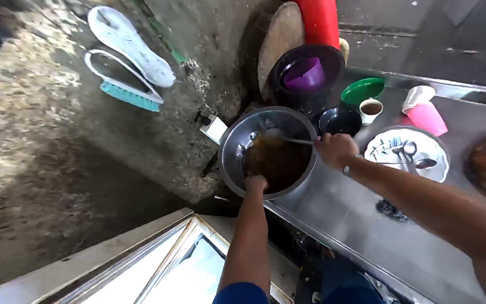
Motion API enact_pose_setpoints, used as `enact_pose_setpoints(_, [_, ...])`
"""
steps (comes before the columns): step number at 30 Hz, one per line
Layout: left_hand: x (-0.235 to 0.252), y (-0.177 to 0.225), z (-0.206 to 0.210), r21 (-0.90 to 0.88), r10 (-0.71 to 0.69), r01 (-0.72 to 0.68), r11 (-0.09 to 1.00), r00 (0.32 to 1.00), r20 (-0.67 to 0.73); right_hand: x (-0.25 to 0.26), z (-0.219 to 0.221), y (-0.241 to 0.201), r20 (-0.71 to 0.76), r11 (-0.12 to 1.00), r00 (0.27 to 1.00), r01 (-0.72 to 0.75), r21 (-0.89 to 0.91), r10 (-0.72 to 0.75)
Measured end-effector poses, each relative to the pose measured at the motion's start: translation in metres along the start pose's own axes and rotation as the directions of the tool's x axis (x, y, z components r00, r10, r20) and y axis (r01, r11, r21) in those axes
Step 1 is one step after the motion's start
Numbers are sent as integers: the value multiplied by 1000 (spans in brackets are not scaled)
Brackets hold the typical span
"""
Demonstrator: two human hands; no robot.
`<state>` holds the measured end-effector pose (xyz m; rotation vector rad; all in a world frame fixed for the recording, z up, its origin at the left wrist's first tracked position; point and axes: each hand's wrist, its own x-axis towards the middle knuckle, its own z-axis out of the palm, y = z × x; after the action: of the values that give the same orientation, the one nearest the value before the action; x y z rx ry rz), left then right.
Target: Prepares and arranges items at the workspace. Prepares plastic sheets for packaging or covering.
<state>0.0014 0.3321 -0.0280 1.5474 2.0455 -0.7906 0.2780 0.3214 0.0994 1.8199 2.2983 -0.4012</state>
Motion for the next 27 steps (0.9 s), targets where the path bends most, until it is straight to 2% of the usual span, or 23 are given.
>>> enact_pose_setpoints(1, [1, 12, 2, -63, 19, -17, 998, 999, 29, -1, 1, -5, 45, 999, 999, -4, 53, 2])
enact_pose_setpoints(3, [2, 32, 1, -322, 164, -149, 935, 986, 17, -5, -3, -5, 114, 992, 993, -13, 123, -2])
enact_pose_setpoints(5, [-4, 48, -5, -627, 303, -289, 723, 949, -87, -20, -3, 7, 28, 994, 998, 57, 88, -60])
enact_pose_setpoints(6, [-9, 55, -10, -711, 364, -360, 604, 918, -155, -31, 0, 18, -96, 992, 988, 127, 25, -124])
enact_pose_setpoints(7, [-17, 60, -15, -728, 412, -435, 530, 883, -227, -43, 2, 33, -194, 980, 962, 184, -70, -194])
enact_pose_setpoints(8, [-27, 63, -21, -702, 449, -499, 508, 849, -279, -57, 3, 51, -299, 963, 919, 215, -161, -255])
enact_pose_setpoints(9, [-35, 62, -25, -647, 482, -549, 529, 822, -304, -74, 4, 72, -409, 947, 863, 214, -239, -298])
enact_pose_setpoints(11, [-42, 50, -25, -459, 525, -581, 673, 811, -258, -115, 1, 116, -580, 934, 752, 137, -331, -315])
enact_pose_setpoints(13, [-43, 28, -16, -250, 462, -493, 833, 869, -177, -165, -2, 147, -690, 959, 698, -21, -283, -189])
enact_pose_setpoints(15, [-47, 0, -3, -148, 338, -370, 917, 919, -205, -215, 12, 169, -726, 963, 680, -249, -99, 101])
enact_pose_setpoints(16, [-49, -16, 3, -144, 287, -334, 931, 918, -276, -235, 26, 177, -679, 926, 672, -377, 32, 296])
enact_pose_setpoints(18, [-59, -44, 13, -167, 199, -321, 932, 840, -505, -262, 60, 184, -435, 735, 595, -582, 347, 676])
enact_pose_setpoints(19, [-64, -55, 16, -204, 139, -321, 925, 784, -605, -267, 81, 189, -296, 618, 548, -627, 474, 782])
enact_pose_setpoints(21, [-67, -70, 23, -340, -53, -280, 898, 698, -714, -267, 129, 205, -102, 449, 487, -676, 584, 867])
enact_pose_setpoints(23, [-61, -79, 30, -602, -308, -208, 771, 705, -639, -255, 165, 225, -1, 380, 473, -707, 596, 881])
enact_pose_setpoints(24, [-55, -83, 32, -736, -407, -177, 653, 738, -538, -247, 176, 232, 3, 388, 476, -722, 572, 880])
enact_pose_setpoints(26, [-36, -91, 32, -934, -463, -159, 319, 834, -300, -228, 180, 227, -65, 459, 502, -722, 518, 862])
enact_pose_setpoints(27, [-27, -93, 31, -969, -454, -179, 169, 859, -238, -215, 168, 213, -117, 514, 540, -679, 524, 833])
